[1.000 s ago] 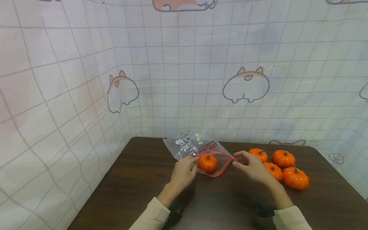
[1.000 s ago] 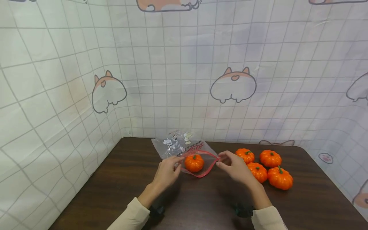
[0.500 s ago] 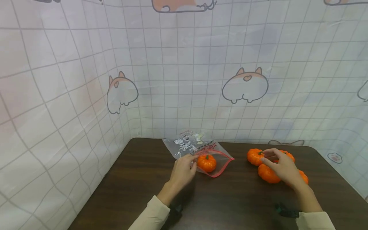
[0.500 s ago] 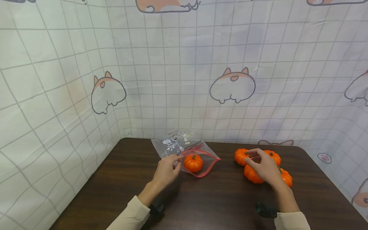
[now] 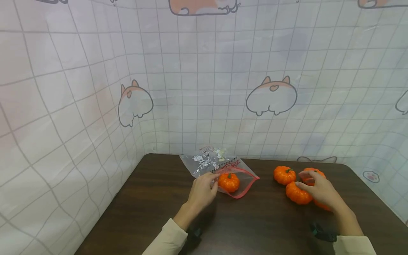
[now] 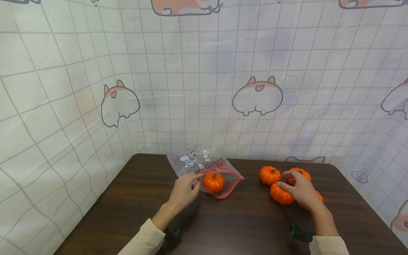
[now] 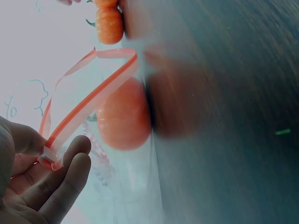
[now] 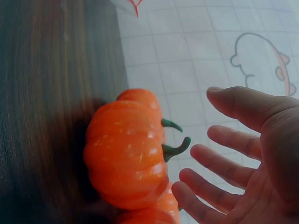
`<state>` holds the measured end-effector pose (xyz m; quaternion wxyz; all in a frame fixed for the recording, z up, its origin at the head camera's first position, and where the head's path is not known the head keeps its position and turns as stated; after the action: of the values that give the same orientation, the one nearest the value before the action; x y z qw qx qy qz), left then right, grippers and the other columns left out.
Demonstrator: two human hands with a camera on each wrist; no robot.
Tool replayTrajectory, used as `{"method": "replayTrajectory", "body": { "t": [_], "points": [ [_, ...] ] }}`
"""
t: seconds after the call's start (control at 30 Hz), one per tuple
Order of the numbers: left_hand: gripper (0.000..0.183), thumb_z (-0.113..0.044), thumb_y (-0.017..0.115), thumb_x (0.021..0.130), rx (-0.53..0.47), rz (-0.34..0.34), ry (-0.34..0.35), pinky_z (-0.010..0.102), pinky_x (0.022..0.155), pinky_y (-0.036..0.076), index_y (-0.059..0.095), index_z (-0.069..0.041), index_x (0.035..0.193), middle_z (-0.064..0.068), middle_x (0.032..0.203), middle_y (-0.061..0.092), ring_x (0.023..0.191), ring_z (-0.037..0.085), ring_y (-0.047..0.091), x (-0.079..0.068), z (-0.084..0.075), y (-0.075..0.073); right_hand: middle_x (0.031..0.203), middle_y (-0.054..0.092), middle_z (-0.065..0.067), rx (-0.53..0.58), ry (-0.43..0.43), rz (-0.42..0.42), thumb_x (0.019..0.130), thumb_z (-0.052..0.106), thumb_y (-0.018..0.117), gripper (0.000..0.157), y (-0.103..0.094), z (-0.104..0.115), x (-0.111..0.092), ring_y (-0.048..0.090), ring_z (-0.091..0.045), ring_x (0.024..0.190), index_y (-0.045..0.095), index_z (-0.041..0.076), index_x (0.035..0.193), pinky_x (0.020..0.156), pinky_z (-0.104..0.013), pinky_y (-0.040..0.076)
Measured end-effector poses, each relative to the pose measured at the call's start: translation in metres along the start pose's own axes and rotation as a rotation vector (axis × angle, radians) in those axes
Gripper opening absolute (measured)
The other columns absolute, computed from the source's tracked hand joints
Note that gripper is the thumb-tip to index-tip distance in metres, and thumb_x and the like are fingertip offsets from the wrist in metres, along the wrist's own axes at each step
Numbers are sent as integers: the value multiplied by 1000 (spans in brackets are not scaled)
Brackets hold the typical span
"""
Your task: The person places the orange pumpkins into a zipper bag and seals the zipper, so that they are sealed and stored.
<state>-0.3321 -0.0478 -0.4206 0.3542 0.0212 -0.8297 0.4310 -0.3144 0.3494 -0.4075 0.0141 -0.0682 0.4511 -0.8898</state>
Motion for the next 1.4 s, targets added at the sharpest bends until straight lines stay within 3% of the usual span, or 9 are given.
{"method": "replayTrajectory", "body": {
  "t": [0.33, 0.43, 0.6, 0.9, 1.4],
  "points": [
    [26, -6, 69, 89, -19, 7, -2, 19, 54, 38, 79, -5, 112, 3, 90, 74, 62, 9, 50, -3, 2, 1, 145, 52, -33, -46, 48, 59, 97, 46, 66, 72, 4, -9, 4, 50, -55, 128, 48, -5, 143, 96, -67, 44],
    [25, -7, 69, 89, -15, 7, -5, 19, 55, 39, 79, -6, 112, 3, 90, 75, 63, 10, 51, -2, 2, 0, 145, 50, -35, -40, 57, 80, 96, 46, 68, 76, 4, -8, 4, 52, -55, 126, 45, -7, 145, 94, -64, 48],
    [25, -7, 69, 89, -5, 6, -3, 20, 55, 39, 79, -7, 112, 2, 91, 75, 64, 10, 52, -1, 3, 0, 145, 46, -40, 8, 34, 114, 93, 44, 72, 81, 9, -8, 4, 56, -54, 122, 42, -10, 146, 90, -56, 54],
    [25, -7, 69, 89, -12, 12, 2, 19, 53, 37, 79, -6, 113, 3, 92, 75, 62, 9, 50, 0, 3, 1, 143, 48, -39, 51, -29, 167, 91, 37, 75, 81, 21, -9, 6, 56, -55, 120, 40, -9, 147, 88, -54, 55],
    [27, -8, 69, 89, -15, 23, -1, 18, 49, 33, 78, -7, 114, 3, 92, 75, 58, 8, 43, -1, 4, 1, 147, 47, -37, 69, -80, 202, 87, 39, 80, 86, 39, -7, 8, 48, -54, 132, 39, -4, 149, 99, -67, 43]
  ]
}}
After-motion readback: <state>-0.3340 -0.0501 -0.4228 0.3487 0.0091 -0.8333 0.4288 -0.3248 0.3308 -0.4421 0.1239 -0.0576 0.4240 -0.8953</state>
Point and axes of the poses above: each hand's wrist, its own x-axis towards the middle knuckle, its own y-axis out of the palm, z = x × y, the point moved 3 cm from there along x, towards the middle knuckle
